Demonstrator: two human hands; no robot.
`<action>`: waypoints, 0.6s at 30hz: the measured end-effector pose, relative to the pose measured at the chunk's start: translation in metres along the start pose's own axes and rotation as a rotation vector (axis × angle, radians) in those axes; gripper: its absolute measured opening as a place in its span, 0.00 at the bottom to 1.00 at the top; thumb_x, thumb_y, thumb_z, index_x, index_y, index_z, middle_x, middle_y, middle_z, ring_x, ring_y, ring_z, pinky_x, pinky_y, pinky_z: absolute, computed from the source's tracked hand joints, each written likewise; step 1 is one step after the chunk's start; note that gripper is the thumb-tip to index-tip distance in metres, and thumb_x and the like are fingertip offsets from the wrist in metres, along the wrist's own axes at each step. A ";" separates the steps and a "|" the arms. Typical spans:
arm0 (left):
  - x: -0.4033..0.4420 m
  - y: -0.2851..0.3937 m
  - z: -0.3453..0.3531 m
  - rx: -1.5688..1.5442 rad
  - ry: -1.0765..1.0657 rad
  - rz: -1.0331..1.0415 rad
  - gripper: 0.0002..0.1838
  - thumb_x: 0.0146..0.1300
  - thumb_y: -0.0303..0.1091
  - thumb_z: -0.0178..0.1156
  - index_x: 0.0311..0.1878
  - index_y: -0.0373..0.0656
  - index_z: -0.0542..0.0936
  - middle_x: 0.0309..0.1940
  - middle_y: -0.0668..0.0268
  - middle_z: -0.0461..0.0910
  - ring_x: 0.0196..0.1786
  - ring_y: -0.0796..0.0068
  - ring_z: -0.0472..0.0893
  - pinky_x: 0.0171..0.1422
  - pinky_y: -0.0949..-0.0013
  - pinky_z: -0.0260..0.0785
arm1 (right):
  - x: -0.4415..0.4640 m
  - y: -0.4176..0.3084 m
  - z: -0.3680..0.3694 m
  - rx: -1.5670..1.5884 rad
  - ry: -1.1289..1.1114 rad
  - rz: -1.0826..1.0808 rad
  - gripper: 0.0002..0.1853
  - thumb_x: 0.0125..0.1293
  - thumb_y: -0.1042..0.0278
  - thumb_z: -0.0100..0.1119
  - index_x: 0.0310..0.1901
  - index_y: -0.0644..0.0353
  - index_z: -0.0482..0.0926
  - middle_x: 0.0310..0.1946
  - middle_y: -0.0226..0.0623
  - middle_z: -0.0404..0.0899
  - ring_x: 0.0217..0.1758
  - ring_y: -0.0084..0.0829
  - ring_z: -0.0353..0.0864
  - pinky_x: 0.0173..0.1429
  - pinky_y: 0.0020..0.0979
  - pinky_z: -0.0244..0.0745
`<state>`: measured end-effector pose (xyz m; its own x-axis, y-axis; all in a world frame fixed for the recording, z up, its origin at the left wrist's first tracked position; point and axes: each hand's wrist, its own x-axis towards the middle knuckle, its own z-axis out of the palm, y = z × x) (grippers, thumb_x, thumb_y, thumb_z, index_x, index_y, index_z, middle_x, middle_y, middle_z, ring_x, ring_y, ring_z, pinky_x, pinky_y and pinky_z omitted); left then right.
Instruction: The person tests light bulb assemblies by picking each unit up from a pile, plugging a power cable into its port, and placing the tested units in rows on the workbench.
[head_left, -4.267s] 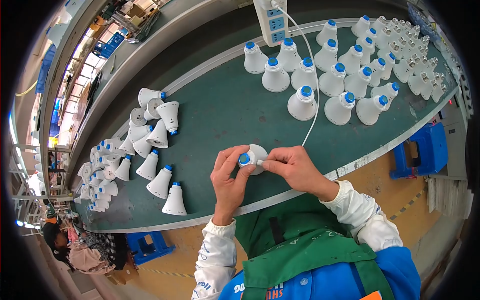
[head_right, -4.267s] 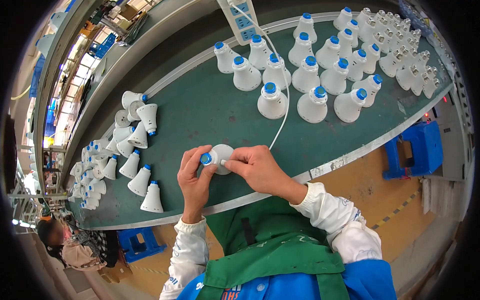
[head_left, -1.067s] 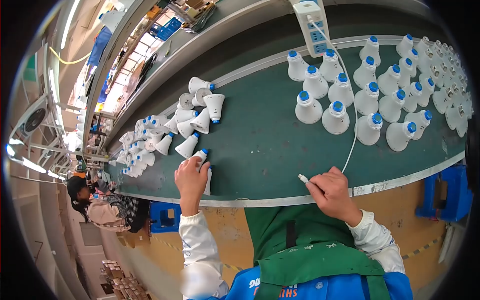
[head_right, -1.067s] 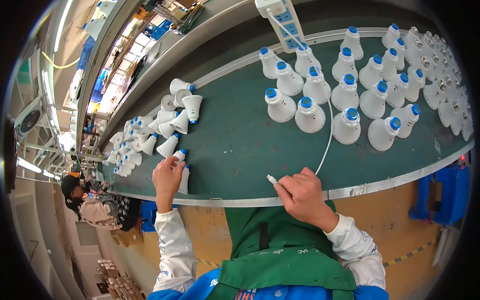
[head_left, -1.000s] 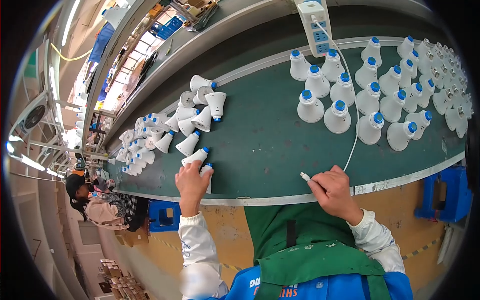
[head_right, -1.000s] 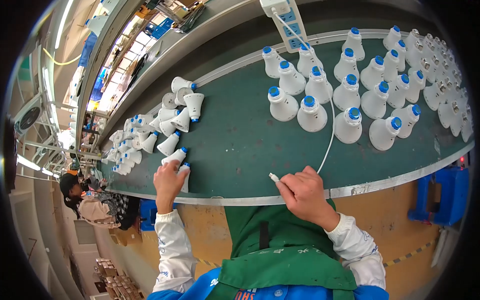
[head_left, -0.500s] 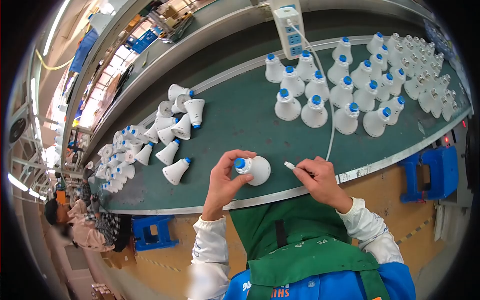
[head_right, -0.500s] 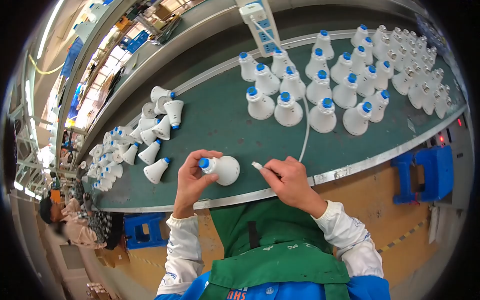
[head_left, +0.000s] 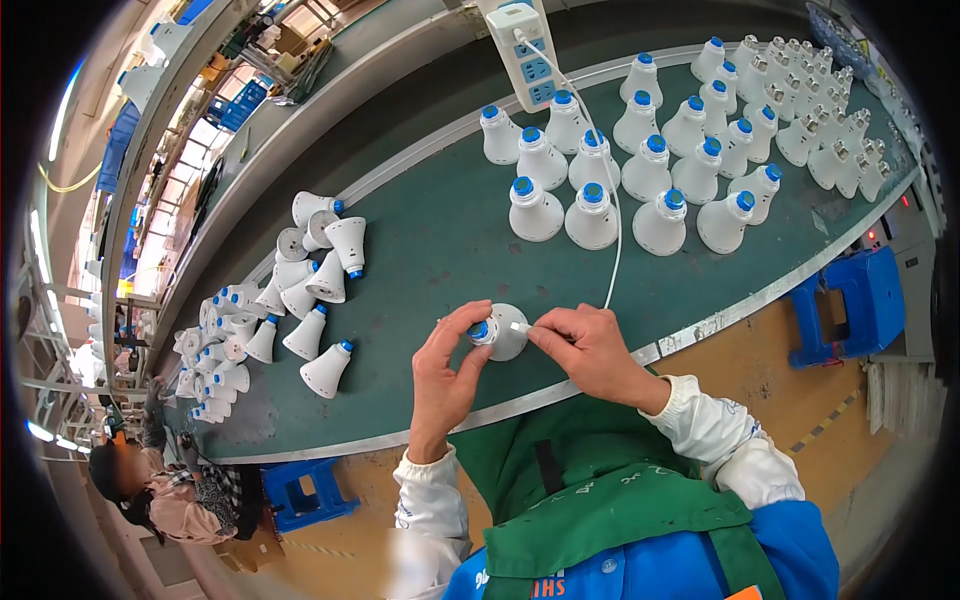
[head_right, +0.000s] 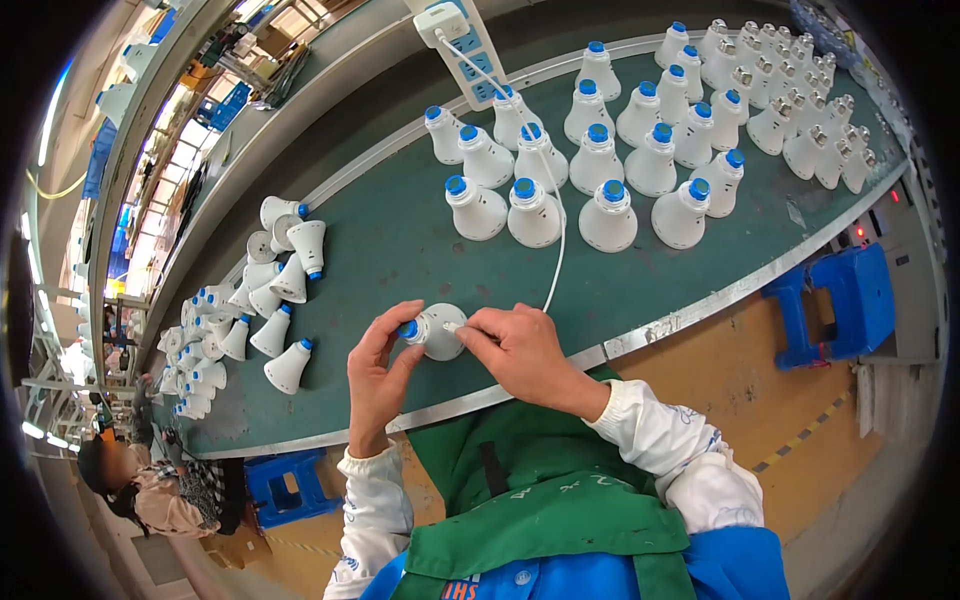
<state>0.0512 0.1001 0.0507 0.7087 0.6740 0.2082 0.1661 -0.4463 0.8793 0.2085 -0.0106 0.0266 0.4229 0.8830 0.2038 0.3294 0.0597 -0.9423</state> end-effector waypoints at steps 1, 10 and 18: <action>-0.001 0.000 -0.001 -0.070 -0.001 -0.043 0.21 0.48 0.17 0.63 0.48 0.38 0.78 0.49 0.60 0.75 0.52 0.71 0.75 0.58 0.71 0.66 | 0.001 0.000 0.001 -0.001 -0.012 0.011 0.07 0.60 0.65 0.61 0.29 0.59 0.81 0.13 0.31 0.72 0.17 0.27 0.62 0.35 0.29 0.59; 0.004 0.004 -0.003 0.005 0.031 0.002 0.18 0.49 0.16 0.60 0.45 0.40 0.81 0.48 0.59 0.79 0.48 0.66 0.79 0.52 0.68 0.71 | 0.006 -0.001 0.007 0.043 -0.011 0.046 0.10 0.61 0.63 0.59 0.27 0.59 0.80 0.14 0.36 0.72 0.17 0.35 0.68 0.34 0.31 0.61; 0.005 0.003 -0.008 -0.034 -0.029 -0.033 0.18 0.50 0.15 0.58 0.46 0.40 0.80 0.49 0.59 0.79 0.51 0.64 0.79 0.54 0.67 0.71 | 0.008 -0.004 0.010 0.119 -0.045 0.117 0.10 0.60 0.65 0.60 0.26 0.61 0.80 0.13 0.37 0.70 0.16 0.34 0.66 0.33 0.30 0.62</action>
<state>0.0496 0.1069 0.0577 0.7227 0.6708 0.1667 0.1667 -0.4032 0.8998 0.2022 0.0002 0.0295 0.4132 0.9070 0.0810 0.1764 0.0076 -0.9843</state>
